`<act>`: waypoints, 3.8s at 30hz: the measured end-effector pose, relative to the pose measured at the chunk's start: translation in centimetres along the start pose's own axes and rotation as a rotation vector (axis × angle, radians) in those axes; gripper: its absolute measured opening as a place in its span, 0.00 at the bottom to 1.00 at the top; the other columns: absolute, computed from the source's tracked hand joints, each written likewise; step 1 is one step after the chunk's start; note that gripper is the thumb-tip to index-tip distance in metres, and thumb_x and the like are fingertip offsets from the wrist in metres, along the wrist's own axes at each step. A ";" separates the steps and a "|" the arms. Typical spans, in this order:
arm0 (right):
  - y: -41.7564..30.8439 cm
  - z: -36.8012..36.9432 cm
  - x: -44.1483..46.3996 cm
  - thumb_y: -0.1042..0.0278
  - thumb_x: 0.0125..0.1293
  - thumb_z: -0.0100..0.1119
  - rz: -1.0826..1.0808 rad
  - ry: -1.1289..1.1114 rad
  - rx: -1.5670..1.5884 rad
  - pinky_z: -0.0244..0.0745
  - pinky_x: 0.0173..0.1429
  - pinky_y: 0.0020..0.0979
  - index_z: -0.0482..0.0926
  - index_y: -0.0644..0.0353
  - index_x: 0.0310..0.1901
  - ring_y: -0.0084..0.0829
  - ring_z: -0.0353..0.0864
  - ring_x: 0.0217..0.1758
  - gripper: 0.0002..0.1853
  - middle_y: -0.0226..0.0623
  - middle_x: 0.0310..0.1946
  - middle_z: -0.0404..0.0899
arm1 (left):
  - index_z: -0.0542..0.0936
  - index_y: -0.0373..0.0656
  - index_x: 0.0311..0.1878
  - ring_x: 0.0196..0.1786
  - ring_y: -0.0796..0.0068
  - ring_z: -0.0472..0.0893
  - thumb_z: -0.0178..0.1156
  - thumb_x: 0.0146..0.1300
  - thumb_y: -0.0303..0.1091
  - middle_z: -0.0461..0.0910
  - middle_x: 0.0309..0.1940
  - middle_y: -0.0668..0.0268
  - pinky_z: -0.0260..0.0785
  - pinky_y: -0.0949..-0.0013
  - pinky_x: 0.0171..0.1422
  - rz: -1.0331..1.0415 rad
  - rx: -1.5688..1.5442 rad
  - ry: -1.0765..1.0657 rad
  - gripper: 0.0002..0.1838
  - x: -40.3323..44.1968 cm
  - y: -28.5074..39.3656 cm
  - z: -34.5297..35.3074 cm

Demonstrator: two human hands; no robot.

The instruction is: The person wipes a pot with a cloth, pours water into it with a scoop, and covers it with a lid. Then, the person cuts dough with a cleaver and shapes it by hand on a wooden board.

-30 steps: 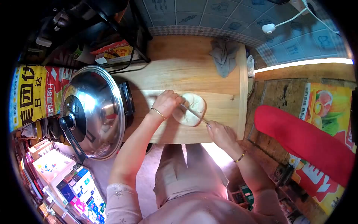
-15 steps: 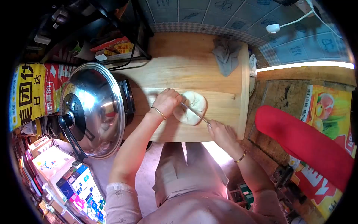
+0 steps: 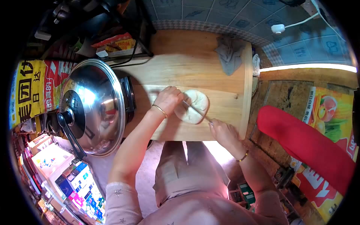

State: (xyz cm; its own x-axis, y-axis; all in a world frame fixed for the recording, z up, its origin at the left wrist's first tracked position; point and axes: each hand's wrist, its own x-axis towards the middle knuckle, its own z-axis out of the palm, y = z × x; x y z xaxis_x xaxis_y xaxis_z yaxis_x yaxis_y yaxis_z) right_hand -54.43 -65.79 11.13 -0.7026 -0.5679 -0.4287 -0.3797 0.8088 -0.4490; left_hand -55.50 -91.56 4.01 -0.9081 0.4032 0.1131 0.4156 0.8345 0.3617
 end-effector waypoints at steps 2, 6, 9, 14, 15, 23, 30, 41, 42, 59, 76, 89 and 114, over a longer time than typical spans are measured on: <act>0.1 0.2 0.1 0.66 0.65 0.47 0.000 -0.001 -0.008 0.74 0.37 0.47 0.73 0.67 0.36 0.51 0.80 0.30 0.11 0.53 0.27 0.79 | 0.72 0.43 0.25 0.36 0.64 0.75 0.53 0.50 0.28 0.74 0.27 0.64 0.69 0.65 0.44 0.001 0.025 -0.017 0.01 0.0 0.1 0.0; 0.2 0.9 0.5 0.61 0.67 0.47 0.028 0.011 -0.023 0.73 0.35 0.48 0.72 0.63 0.33 0.50 0.79 0.31 0.12 0.47 0.27 0.79 | 0.72 0.43 0.25 0.37 0.64 0.75 0.53 0.49 0.28 0.74 0.27 0.64 0.70 0.65 0.44 -0.042 0.012 -0.031 0.01 -0.2 -0.1 0.8; 0.0 1.1 0.6 0.61 0.67 0.46 0.027 -0.022 -0.059 0.74 0.35 0.48 0.72 0.63 0.34 0.50 0.80 0.30 0.13 0.47 0.27 0.79 | 0.72 0.43 0.25 0.37 0.64 0.74 0.53 0.49 0.28 0.74 0.28 0.64 0.70 0.65 0.44 -0.050 0.020 -0.040 0.01 -0.4 -0.3 1.7; 0.2 2.4 1.1 0.61 0.67 0.46 0.031 -0.039 -0.133 0.76 0.32 0.47 0.72 0.63 0.34 0.49 0.80 0.27 0.13 0.48 0.25 0.79 | 0.72 0.42 0.26 0.39 0.63 0.74 0.52 0.49 0.27 0.74 0.29 0.63 0.70 0.64 0.48 -0.032 0.045 -0.003 0.01 -0.4 -0.6 2.2; 0.2 2.6 1.4 0.61 0.67 0.46 0.026 -0.034 -0.135 0.76 0.32 0.47 0.72 0.63 0.34 0.49 0.80 0.27 0.13 0.48 0.25 0.79 | 0.74 0.43 0.28 0.42 0.64 0.75 0.52 0.51 0.28 0.75 0.30 0.64 0.66 0.64 0.57 -0.052 0.068 -0.029 0.02 -0.5 -0.7 2.5; 1.6 5.4 2.8 0.62 0.68 0.44 0.015 -0.021 -0.117 0.76 0.32 0.48 0.72 0.63 0.36 0.49 0.80 0.28 0.12 0.50 0.26 0.79 | 0.72 0.39 0.29 0.46 0.62 0.75 0.51 0.51 0.28 0.77 0.37 0.58 0.59 0.58 0.69 -0.046 0.114 0.017 0.04 -0.7 -1.1 4.1; 3.0 7.1 2.7 0.62 0.68 0.44 0.038 0.058 -0.061 0.75 0.33 0.48 0.71 0.65 0.38 0.51 0.80 0.29 0.13 0.52 0.27 0.79 | 0.67 0.34 0.56 0.51 0.53 0.73 0.56 0.53 0.27 0.72 0.49 0.50 0.57 0.60 0.68 -0.341 0.136 0.350 0.24 -2.1 3.7 2.6; 4.1 4.2 -3.4 0.67 0.65 0.49 0.203 0.403 0.275 0.70 0.36 0.50 0.73 0.66 0.47 0.53 0.78 0.32 0.13 0.60 0.27 0.75 | 0.70 0.28 0.53 0.52 0.65 0.73 0.71 0.46 0.40 0.72 0.50 0.48 0.67 0.64 0.54 -1.428 -1.499 0.499 0.35 -3.2 8.0 10.8; 4.5 3.0 -3.3 0.70 0.64 0.49 0.285 0.400 0.208 0.71 0.38 0.49 0.70 0.65 0.52 0.52 0.77 0.31 0.16 0.58 0.30 0.76 | 0.74 0.29 0.50 0.48 0.68 0.75 0.70 0.48 0.38 0.76 0.46 0.53 0.69 0.64 0.49 -1.409 -1.508 0.582 0.29 -3.3 8.5 10.3; 16.5 7.7 0.6 0.78 0.61 0.47 0.150 0.404 -0.296 0.66 0.56 0.40 0.63 0.61 0.61 0.44 0.70 0.53 0.25 0.45 0.48 0.69 | 0.74 0.43 0.51 0.57 0.50 0.69 0.57 0.49 0.19 0.72 0.52 0.54 0.63 0.57 0.61 -0.584 -0.309 0.571 0.22 -10.8 10.9 10.5; -5.8 14.7 5.6 0.66 0.60 0.49 -0.382 0.296 0.014 0.65 0.54 0.38 0.78 0.53 0.42 0.32 0.73 0.47 0.10 0.33 0.39 0.78 | 0.53 0.35 0.68 0.70 0.59 0.54 0.43 0.70 0.39 0.55 0.67 0.50 0.42 0.61 0.74 -1.144 -1.293 0.776 0.28 -11.0 11.2 10.6; -9.0 16.7 15.0 0.68 0.56 0.50 -0.189 0.412 -0.042 0.65 0.46 0.36 0.76 0.56 0.32 0.32 0.74 0.36 0.05 0.32 0.23 0.74 | 0.67 0.34 0.59 0.58 0.56 0.70 0.38 0.70 0.39 0.70 0.56 0.48 0.60 0.64 0.64 -0.985 -1.196 0.793 0.22 -9.0 2.1 11.7; -10.1 18.9 7.4 0.65 0.53 0.51 -0.199 0.559 -0.004 0.60 0.62 0.41 0.74 0.53 0.30 0.28 0.75 0.42 0.05 0.28 0.29 0.75 | 0.77 0.35 0.44 0.48 0.60 0.75 0.38 0.69 0.35 0.78 0.42 0.54 0.65 0.63 0.54 -0.867 -0.851 0.647 0.19 -12.9 5.0 9.7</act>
State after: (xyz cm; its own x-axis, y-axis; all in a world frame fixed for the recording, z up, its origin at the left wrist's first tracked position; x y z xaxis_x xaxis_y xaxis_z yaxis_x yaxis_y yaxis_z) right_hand -44.46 -81.08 -2.30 -0.8279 -0.5427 0.1418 -0.5380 0.6965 -0.4748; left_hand -41.17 -88.94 -4.57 -0.8172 -0.5646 -0.1156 -0.2372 0.1467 0.9603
